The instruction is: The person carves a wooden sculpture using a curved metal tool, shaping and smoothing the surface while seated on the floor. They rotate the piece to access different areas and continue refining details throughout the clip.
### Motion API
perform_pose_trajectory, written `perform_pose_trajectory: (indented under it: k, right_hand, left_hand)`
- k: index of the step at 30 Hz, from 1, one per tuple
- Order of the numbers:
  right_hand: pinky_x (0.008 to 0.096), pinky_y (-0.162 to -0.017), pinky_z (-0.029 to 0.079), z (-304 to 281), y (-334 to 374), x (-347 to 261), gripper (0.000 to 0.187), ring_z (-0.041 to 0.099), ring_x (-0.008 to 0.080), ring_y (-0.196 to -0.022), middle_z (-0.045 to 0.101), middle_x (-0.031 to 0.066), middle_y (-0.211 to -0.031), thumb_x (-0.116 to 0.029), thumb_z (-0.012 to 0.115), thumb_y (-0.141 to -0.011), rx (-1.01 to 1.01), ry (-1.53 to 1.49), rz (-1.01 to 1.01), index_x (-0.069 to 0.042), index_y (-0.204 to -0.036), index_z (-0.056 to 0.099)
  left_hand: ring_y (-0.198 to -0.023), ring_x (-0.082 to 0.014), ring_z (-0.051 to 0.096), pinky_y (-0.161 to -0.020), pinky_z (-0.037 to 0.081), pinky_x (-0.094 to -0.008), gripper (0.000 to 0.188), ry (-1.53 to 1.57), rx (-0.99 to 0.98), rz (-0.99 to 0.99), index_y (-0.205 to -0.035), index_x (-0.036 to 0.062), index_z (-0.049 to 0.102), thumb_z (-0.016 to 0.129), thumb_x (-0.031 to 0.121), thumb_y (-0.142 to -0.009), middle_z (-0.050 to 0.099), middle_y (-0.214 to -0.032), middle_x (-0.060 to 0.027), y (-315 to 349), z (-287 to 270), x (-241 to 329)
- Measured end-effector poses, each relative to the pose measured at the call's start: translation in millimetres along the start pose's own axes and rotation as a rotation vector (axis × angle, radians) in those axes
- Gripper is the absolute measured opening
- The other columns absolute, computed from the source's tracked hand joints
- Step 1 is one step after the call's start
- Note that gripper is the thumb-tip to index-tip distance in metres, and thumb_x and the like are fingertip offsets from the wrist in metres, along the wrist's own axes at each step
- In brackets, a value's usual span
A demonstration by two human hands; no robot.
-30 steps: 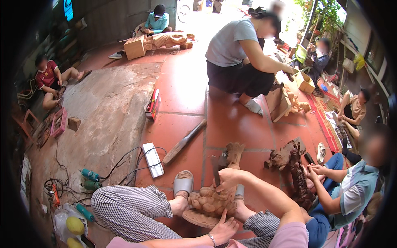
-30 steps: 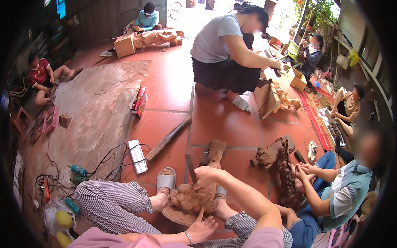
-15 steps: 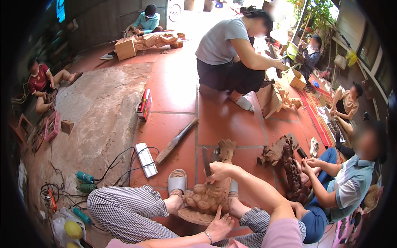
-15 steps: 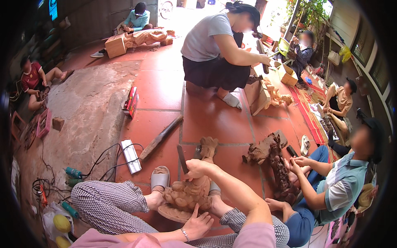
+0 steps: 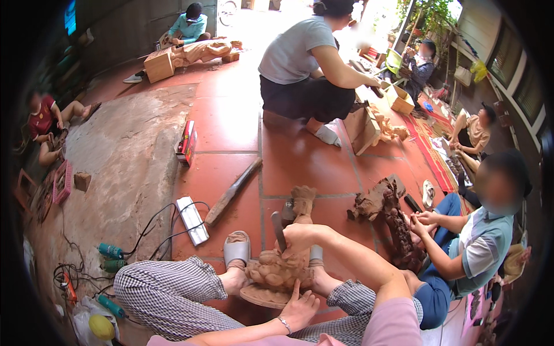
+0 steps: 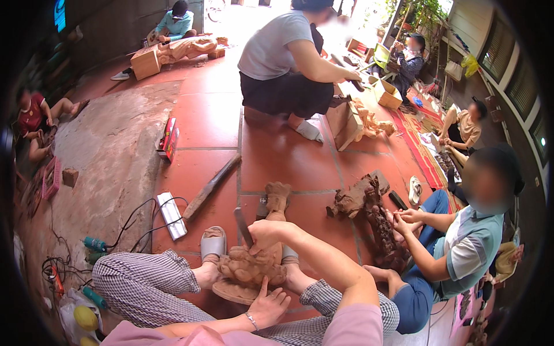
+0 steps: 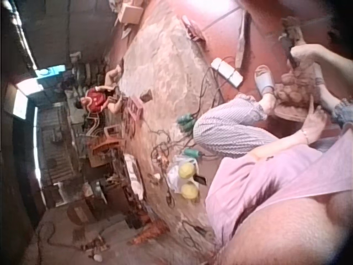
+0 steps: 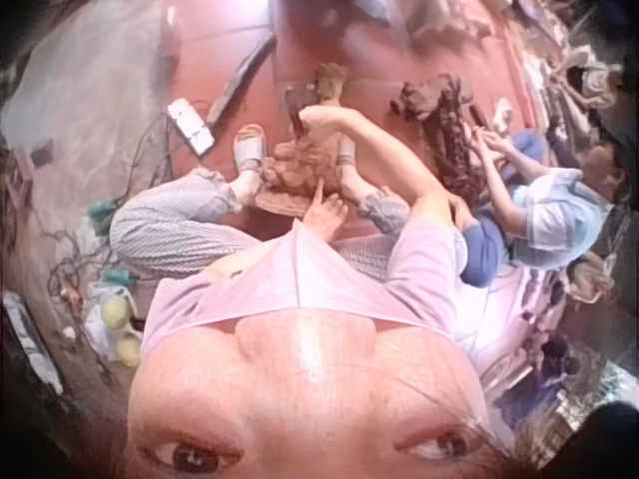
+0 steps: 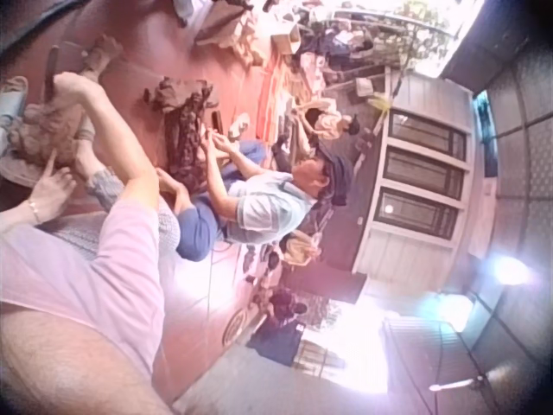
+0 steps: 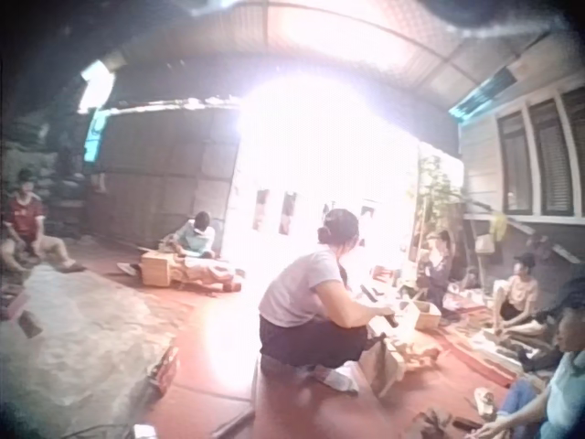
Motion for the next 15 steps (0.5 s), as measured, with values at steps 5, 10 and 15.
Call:
perform_pose_trajectory:
  k: [5, 10, 15]
  right_hand:
    - [0.0439, -0.075, 0.055, -1.3, -10.6, 8.8, 0.029, 0.071, 0.0341, -0.085, 0.074, 0.0161, -0.085, -0.025, 0.085, -0.075, -0.035, 0.075, 0.057, -0.002, -0.089, 0.073]
    - [0.0433, -0.075, 0.056, 7.7, -4.4, 13.3, 0.032, 0.072, 0.0353, -0.087, 0.074, 0.0176, -0.087, -0.026, 0.086, -0.073, 0.014, -0.078, -0.109, -0.002, -0.091, 0.073]
    - [0.0436, -0.076, 0.056, 1.9, -17.7, 8.4, 0.029, 0.072, 0.0337, -0.088, 0.074, 0.0164, -0.088, -0.024, 0.086, -0.075, -0.035, 0.086, 0.008, -0.003, -0.091, 0.074]
  left_hand:
    - [-0.115, -0.0260, 0.064, -0.113, 0.020, -0.0791, 0.033, 0.015, 0.017, 0.005, -0.111, 0.0035, 0.066, 0.065, 0.026, -0.087, 0.066, -0.101, -0.0096, -4.3, 3.9, 3.0]
    - [-0.115, -0.0257, 0.064, -0.113, 0.019, -0.0791, 0.033, 0.007, -0.005, -0.013, -0.111, 0.0039, 0.067, 0.065, 0.026, -0.087, 0.066, -0.103, -0.0091, -2.5, -0.8, 1.3]
    - [-0.117, -0.0254, 0.063, -0.113, 0.018, -0.0793, 0.037, -0.006, -0.043, -0.030, -0.114, 0.0039, 0.068, 0.066, 0.028, -0.087, 0.067, -0.105, -0.0088, -4.9, -4.8, 3.0]
Point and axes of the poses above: each hand's wrist, its own y-axis away from the middle knuckle, its own z-axis out of the palm, x = y × z, the point moved 1 cm from there along -y, towards the middle knuckle
